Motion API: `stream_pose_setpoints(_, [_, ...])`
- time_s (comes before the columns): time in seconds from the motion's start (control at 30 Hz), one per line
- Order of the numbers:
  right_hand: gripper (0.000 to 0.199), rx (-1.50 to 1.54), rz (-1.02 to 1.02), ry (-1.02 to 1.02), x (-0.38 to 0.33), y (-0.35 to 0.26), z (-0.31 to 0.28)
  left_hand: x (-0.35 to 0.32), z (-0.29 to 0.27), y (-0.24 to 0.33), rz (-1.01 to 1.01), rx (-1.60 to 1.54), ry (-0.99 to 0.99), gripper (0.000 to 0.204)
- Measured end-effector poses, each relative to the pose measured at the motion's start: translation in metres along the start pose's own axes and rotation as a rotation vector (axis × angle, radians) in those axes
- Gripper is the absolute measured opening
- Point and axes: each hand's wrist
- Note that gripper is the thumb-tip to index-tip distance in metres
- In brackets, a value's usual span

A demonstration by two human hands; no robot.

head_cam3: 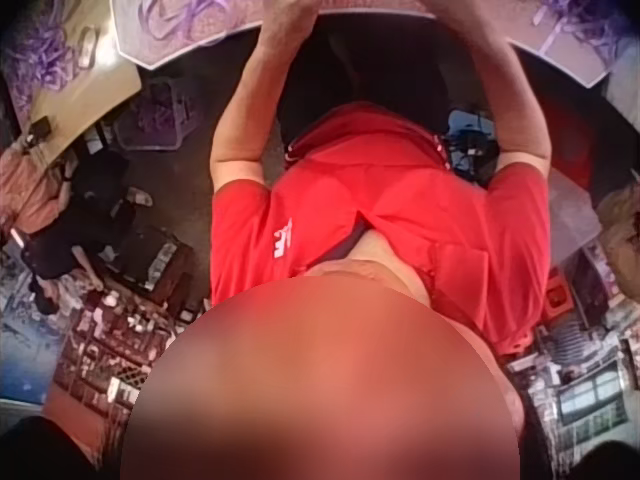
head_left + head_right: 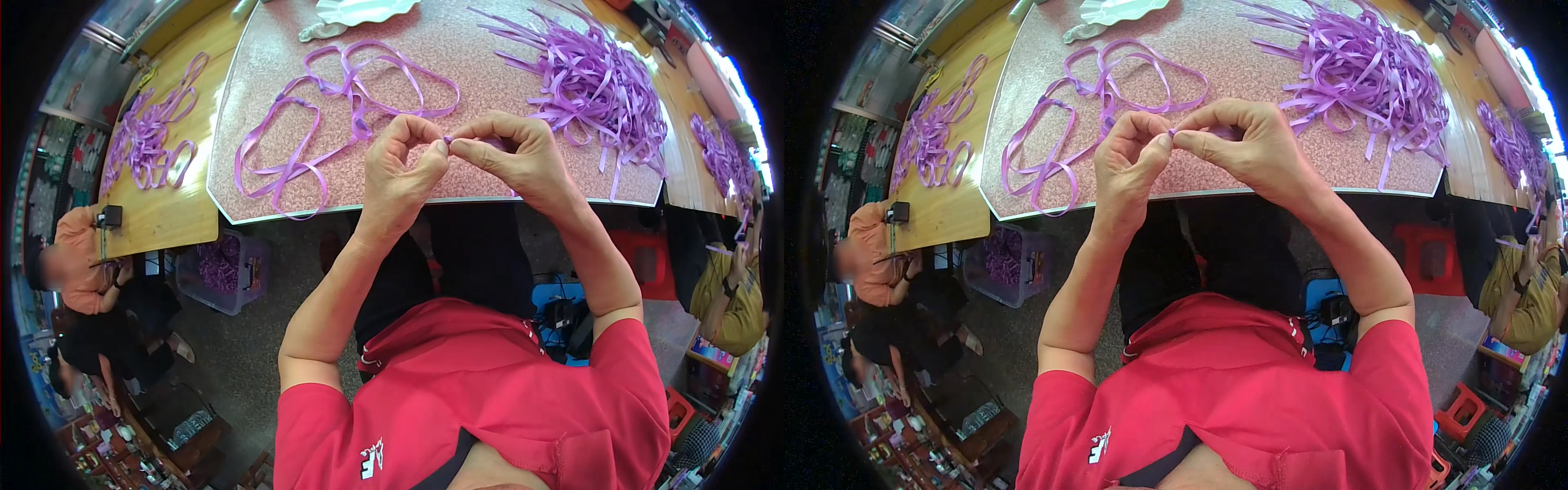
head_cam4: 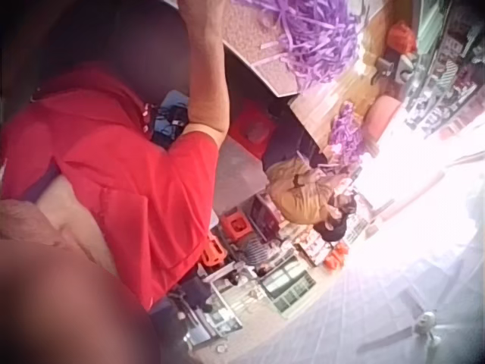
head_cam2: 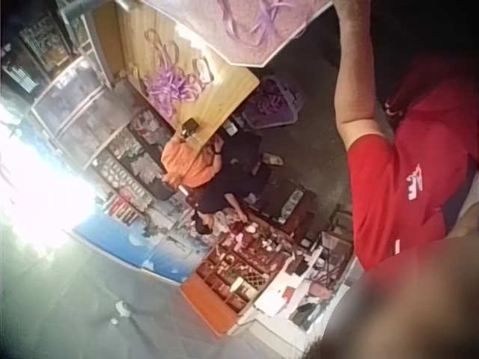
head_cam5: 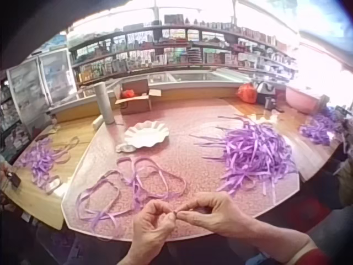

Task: Tying and weaving thin purple ribbons together to create a decorative item.

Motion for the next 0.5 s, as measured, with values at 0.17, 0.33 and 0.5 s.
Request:
stream_pose_setpoints(0.17, [0.017,0.025,-0.13,0.027,-0.001,-0.003,0.002,0.002,0.003,0.002,-0.011,-0.009,0.029,0.007])
stream_pose_setpoints(0.33, [0.013,-0.201,-0.192,0.084,-0.002,-0.002,-0.003,0.003,0.006,0.005,-0.051,-0.004,0.023,0.008])
stream_pose_setpoints(0.5, [0.013,-0.2,-0.062,0.05,-0.005,-0.011,-0.004,0.002,0.007,0.002,-0.08,0.094,0.016,0.009])
Point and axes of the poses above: each hand's wrist, its own x-axis towards the middle knuckle, its own z-axis out of the palm, y = z × x, and after that the axes turned 10 degrees about -y, right-handed
